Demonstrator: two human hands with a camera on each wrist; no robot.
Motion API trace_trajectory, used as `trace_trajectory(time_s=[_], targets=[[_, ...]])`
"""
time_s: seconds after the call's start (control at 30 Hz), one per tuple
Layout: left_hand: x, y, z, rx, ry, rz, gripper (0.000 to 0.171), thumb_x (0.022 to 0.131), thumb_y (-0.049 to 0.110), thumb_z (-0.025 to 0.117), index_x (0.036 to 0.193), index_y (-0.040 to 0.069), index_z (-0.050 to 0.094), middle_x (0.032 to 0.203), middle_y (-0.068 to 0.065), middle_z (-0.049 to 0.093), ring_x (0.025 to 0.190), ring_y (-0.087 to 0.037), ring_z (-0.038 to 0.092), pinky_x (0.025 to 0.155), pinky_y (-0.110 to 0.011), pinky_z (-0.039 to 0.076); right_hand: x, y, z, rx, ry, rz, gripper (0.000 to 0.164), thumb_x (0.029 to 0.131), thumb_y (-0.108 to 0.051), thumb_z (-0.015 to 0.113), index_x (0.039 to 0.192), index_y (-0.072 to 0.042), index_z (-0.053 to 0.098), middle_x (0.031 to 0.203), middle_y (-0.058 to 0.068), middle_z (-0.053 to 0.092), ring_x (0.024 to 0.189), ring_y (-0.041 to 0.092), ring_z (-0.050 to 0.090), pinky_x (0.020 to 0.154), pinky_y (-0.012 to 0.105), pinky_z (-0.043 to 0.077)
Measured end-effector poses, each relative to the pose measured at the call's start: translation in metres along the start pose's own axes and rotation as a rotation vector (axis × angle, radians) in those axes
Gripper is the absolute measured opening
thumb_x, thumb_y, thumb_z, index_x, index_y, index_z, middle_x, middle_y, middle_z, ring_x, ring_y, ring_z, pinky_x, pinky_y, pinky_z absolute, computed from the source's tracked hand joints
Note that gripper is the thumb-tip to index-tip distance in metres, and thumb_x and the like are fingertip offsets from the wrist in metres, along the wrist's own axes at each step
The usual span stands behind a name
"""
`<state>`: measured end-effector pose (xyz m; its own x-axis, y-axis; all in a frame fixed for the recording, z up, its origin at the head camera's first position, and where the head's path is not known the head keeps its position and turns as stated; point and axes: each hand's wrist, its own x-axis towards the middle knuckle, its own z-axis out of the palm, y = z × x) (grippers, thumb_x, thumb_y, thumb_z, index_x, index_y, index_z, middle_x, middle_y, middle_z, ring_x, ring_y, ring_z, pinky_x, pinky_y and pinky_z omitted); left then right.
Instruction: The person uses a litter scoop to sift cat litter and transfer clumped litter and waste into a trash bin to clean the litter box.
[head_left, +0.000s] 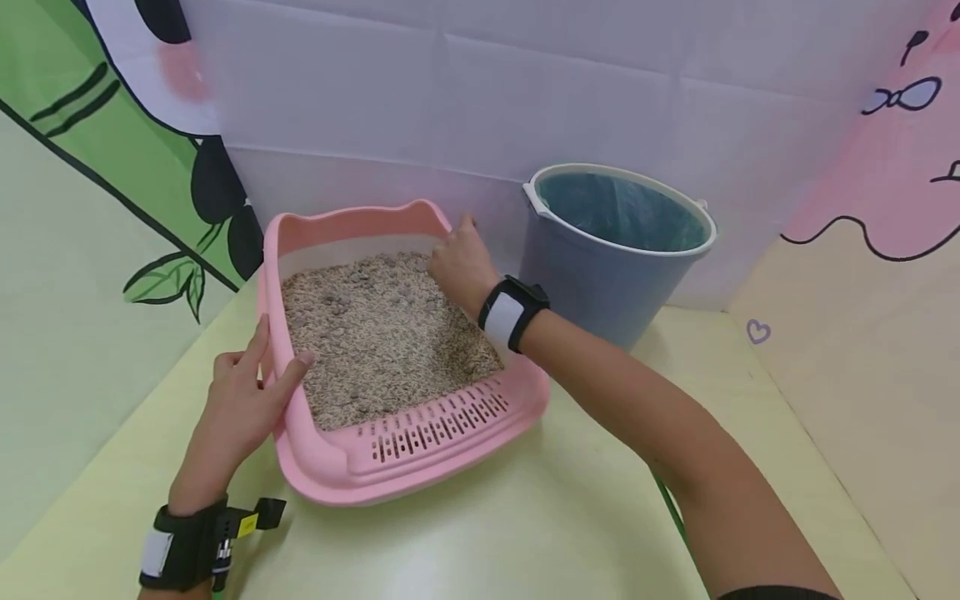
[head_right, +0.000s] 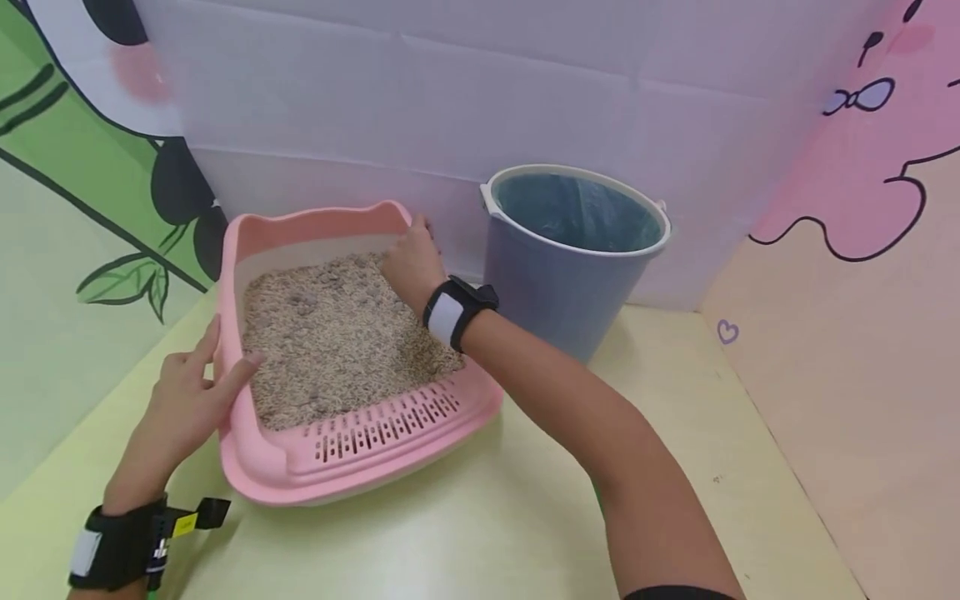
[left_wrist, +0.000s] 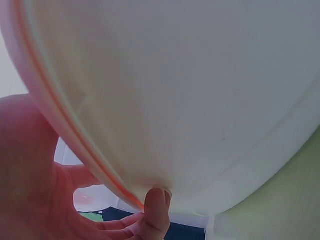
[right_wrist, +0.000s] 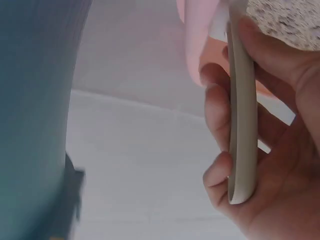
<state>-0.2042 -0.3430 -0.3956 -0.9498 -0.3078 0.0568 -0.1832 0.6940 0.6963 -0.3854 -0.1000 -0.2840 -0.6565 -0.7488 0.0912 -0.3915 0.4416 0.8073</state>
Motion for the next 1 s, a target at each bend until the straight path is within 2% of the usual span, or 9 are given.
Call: trace_trajectory(time_s=[0.2,0.33,0.47,0.6,0.7,0.77,0.87,0.93,1.0], targets=[[0.0,-0.001,-0.002,-0.008,0.017,0.012,0.092,0.103,0.065,0.047,0.168,0.028,-0.006,0.149,-0.046,0.021,0.104,-0.05,0.049,0.067,-0.034,0.05,0.026,0.005,0.004,-0.019,-0.108,-0.026,0.025,0.111,-0.018,0.05,0.087,-0.021,0.057,0.074,-0.006,0.044,0.074,0.015,0.041,0.087,0.038,0.03],[0.0,-0.003,-0.001,-0.005,0.025,0.009,0.092,0.103,0.066,0.047,0.168,0.028,-0.006,0.147,-0.045,0.023,0.102,-0.048,0.049,0.066,-0.034,0.048,0.035,0.011,0.005,0.036,-0.149,-0.032,0.021,0.111,-0.026,0.053,0.094,-0.021,0.064,0.081,-0.008,0.059,0.077,0.013,0.05,0.098,0.037,0.039],[-0.002,-0.006,0.001,-0.017,0.005,-0.012,0.092,0.102,0.066,0.047,0.167,0.029,-0.007,0.149,-0.045,0.021,0.104,-0.05,0.049,0.067,-0.033,0.051,0.039,0.002,0.001,0.025,-0.192,-0.03,0.021,0.111,-0.025,0.052,0.105,-0.022,0.072,0.095,-0.006,0.073,0.091,0.015,0.063,0.112,0.045,0.041],[-0.004,-0.006,0.003,-0.015,-0.012,-0.02,0.093,0.102,0.066,0.047,0.167,0.029,-0.008,0.15,-0.046,0.02,0.106,-0.052,0.049,0.068,-0.034,0.052,0.039,-0.015,-0.008,-0.056,-0.258,-0.025,0.029,0.113,-0.021,0.044,0.095,-0.024,0.067,0.082,-0.008,0.062,0.082,0.014,0.053,0.094,0.04,0.035],[-0.004,-0.004,0.003,-0.01,-0.002,0.005,0.092,0.103,0.066,0.047,0.168,0.029,-0.007,0.149,-0.046,0.021,0.107,-0.053,0.049,0.067,-0.035,0.051,0.036,-0.02,-0.012,-0.06,-0.326,-0.013,0.027,0.113,-0.024,0.043,0.092,-0.024,0.06,0.07,-0.008,0.048,0.072,0.013,0.042,0.085,0.04,0.027],[-0.003,-0.003,0.002,-0.005,0.012,0.025,0.092,0.103,0.066,0.048,0.168,0.029,-0.006,0.147,-0.046,0.022,0.106,-0.052,0.048,0.067,-0.035,0.051,0.033,-0.017,-0.01,-0.013,-0.35,0.006,0.026,0.112,-0.026,0.045,0.09,-0.025,0.058,0.067,-0.007,0.045,0.071,0.013,0.041,0.087,0.039,0.03],[-0.002,-0.001,0.001,-0.004,0.022,0.037,0.092,0.103,0.066,0.048,0.168,0.028,-0.006,0.146,-0.045,0.024,0.105,-0.05,0.049,0.067,-0.035,0.049,0.028,-0.004,-0.002,0.139,-0.321,0.045,0.026,0.113,-0.026,0.047,0.088,-0.023,0.055,0.071,-0.006,0.047,0.078,0.014,0.048,0.105,0.042,0.038],[-0.002,-0.001,0.0,0.0,0.024,0.034,0.093,0.103,0.066,0.048,0.168,0.028,-0.006,0.146,-0.045,0.025,0.104,-0.05,0.05,0.067,-0.035,0.049,0.025,0.006,0.005,0.26,-0.271,0.056,0.027,0.113,-0.027,0.048,0.09,-0.021,0.061,0.078,-0.005,0.057,0.086,0.016,0.059,0.115,0.049,0.038],[-0.002,-0.002,0.0,0.0,0.022,0.026,0.093,0.102,0.067,0.048,0.168,0.027,-0.006,0.147,-0.046,0.024,0.103,-0.05,0.052,0.066,-0.034,0.05,0.021,0.014,0.011,0.368,-0.234,0.045,0.025,0.113,-0.025,0.048,0.099,-0.017,0.068,0.089,-0.001,0.069,0.095,0.021,0.067,0.116,0.053,0.04]])
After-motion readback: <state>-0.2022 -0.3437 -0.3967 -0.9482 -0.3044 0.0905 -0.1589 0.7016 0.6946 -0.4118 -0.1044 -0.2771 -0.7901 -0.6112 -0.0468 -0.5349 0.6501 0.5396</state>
